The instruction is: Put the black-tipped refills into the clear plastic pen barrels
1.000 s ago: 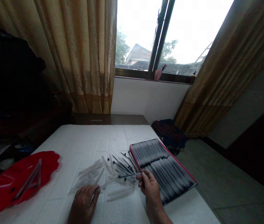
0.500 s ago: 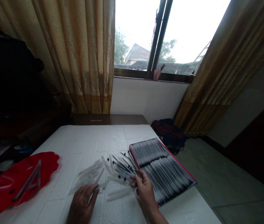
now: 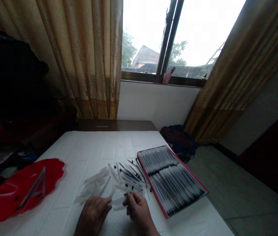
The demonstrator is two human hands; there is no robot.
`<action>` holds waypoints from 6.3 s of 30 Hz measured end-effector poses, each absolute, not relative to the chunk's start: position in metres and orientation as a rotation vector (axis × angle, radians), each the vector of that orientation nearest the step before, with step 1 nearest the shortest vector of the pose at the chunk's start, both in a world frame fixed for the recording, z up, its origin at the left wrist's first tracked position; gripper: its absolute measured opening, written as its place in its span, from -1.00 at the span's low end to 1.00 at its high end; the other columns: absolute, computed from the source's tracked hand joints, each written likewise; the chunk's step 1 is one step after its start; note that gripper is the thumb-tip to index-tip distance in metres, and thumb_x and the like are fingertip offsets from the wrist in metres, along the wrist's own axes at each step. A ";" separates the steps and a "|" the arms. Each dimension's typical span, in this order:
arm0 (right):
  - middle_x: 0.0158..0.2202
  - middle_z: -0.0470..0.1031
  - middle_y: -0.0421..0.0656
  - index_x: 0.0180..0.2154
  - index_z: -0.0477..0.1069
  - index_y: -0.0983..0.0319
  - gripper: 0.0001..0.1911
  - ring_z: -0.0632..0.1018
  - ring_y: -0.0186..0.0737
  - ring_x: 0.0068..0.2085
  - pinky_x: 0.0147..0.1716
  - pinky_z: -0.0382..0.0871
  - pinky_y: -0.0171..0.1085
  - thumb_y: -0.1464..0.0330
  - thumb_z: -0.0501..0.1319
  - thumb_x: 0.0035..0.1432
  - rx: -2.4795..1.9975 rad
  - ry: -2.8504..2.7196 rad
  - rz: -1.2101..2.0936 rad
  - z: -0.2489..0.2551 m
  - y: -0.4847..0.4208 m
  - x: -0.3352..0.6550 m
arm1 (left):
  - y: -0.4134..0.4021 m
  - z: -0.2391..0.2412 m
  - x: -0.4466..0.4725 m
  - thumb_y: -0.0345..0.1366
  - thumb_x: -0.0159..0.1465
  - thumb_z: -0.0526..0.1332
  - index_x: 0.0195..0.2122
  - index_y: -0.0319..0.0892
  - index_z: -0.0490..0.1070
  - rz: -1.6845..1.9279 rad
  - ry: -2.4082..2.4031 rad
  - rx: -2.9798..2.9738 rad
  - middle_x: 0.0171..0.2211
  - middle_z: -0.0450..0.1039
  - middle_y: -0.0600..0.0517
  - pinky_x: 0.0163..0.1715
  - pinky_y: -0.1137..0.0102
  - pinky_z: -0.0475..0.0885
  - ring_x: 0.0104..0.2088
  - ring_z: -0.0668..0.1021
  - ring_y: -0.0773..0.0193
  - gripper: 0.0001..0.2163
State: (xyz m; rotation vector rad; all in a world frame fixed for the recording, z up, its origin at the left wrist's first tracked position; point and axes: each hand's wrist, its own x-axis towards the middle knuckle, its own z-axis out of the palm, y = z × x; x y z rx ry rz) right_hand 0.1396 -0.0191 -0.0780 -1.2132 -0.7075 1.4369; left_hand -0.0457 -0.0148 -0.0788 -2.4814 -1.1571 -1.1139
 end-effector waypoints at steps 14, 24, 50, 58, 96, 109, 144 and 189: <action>-0.67 0.40 -0.25 -0.47 0.44 0.28 -0.46 0.29 -0.46 -0.71 -0.72 0.00 -0.46 -0.09 0.33 -0.21 -1.129 -0.777 1.384 -0.080 -0.019 0.160 | -0.014 -0.089 -0.049 -0.16 0.37 -0.02 -0.33 -0.08 0.42 -1.113 -1.132 -2.571 -0.51 0.52 0.11 -0.45 0.45 0.43 -0.50 0.55 0.33 -0.73; -0.54 0.50 -0.19 -0.30 0.46 0.25 -0.58 0.40 -0.36 -0.61 -0.63 0.24 -0.41 0.04 0.30 -0.06 -1.177 -0.870 1.169 -0.079 -0.007 0.181 | 0.000 -0.051 -0.068 -0.07 0.33 0.04 -0.24 -0.05 0.42 -1.142 -1.227 -2.524 -0.39 0.56 0.10 -0.35 0.46 0.46 -0.39 0.59 0.31 -0.75; -0.37 0.63 -0.09 -0.29 0.54 0.18 -0.71 0.61 -0.11 -0.33 -0.37 0.35 -0.32 0.33 0.04 0.18 -1.776 -1.656 0.497 -0.053 -0.028 0.230 | 0.004 -0.102 -0.071 -0.08 0.34 -0.01 -0.14 -0.01 0.44 -0.899 -1.245 -2.345 -0.28 0.54 0.06 -0.22 0.34 0.40 -0.25 0.55 0.24 -0.71; -0.29 0.61 -0.10 -0.31 0.53 0.14 -0.76 0.60 -0.09 -0.24 -0.34 0.33 -0.28 0.36 0.07 0.18 -2.333 -1.777 0.225 -0.032 -0.047 0.300 | 0.003 -0.097 -0.069 -0.11 0.36 -0.05 -0.18 -0.03 0.44 -0.892 -1.171 -2.336 -0.31 0.54 0.07 -0.23 0.36 0.40 -0.28 0.55 0.27 -0.71; -0.53 0.50 -0.17 -0.45 0.42 0.27 -0.49 0.37 -0.42 -0.66 -0.66 0.18 -0.42 -0.08 0.20 -0.03 -1.208 -1.047 1.399 -0.095 -0.024 0.179 | -0.012 -0.079 -0.052 -0.17 0.37 0.01 -0.28 -0.08 0.41 -0.975 -1.079 -2.481 -0.45 0.49 0.10 -0.29 0.38 0.37 -0.42 0.52 0.30 -0.78; -0.59 0.49 -0.18 -0.52 0.45 0.25 -0.57 0.44 -0.33 -0.61 -0.59 0.28 -0.38 0.01 0.18 0.07 -1.304 -1.235 1.167 -0.094 -0.031 0.179 | -0.011 -0.075 -0.048 -0.20 0.38 -0.02 -0.32 -0.07 0.39 -0.958 -1.076 -2.549 -0.49 0.45 0.12 -0.35 0.40 0.36 -0.46 0.49 0.31 -0.76; -0.39 0.55 -0.09 -0.14 0.52 0.21 -0.61 0.51 -0.26 -0.48 -0.47 0.40 -0.31 0.10 0.19 0.12 -1.176 -1.365 1.075 -0.101 -0.033 0.187 | -0.011 -0.079 -0.049 -0.19 0.38 -0.01 -0.33 -0.08 0.39 -0.978 -1.078 -2.596 -0.49 0.46 0.12 -0.35 0.41 0.38 -0.46 0.50 0.33 -0.76; -0.47 0.53 -0.13 -0.25 0.52 0.25 -0.75 0.44 -0.32 -0.56 -0.56 0.30 -0.37 0.23 0.21 0.11 -1.249 -1.295 1.153 -0.097 -0.027 0.188 | -0.010 -0.082 -0.048 -0.19 0.38 -0.03 -0.34 -0.08 0.35 -0.948 -1.064 -2.599 -0.51 0.44 0.13 -0.36 0.37 0.37 -0.47 0.50 0.30 -0.76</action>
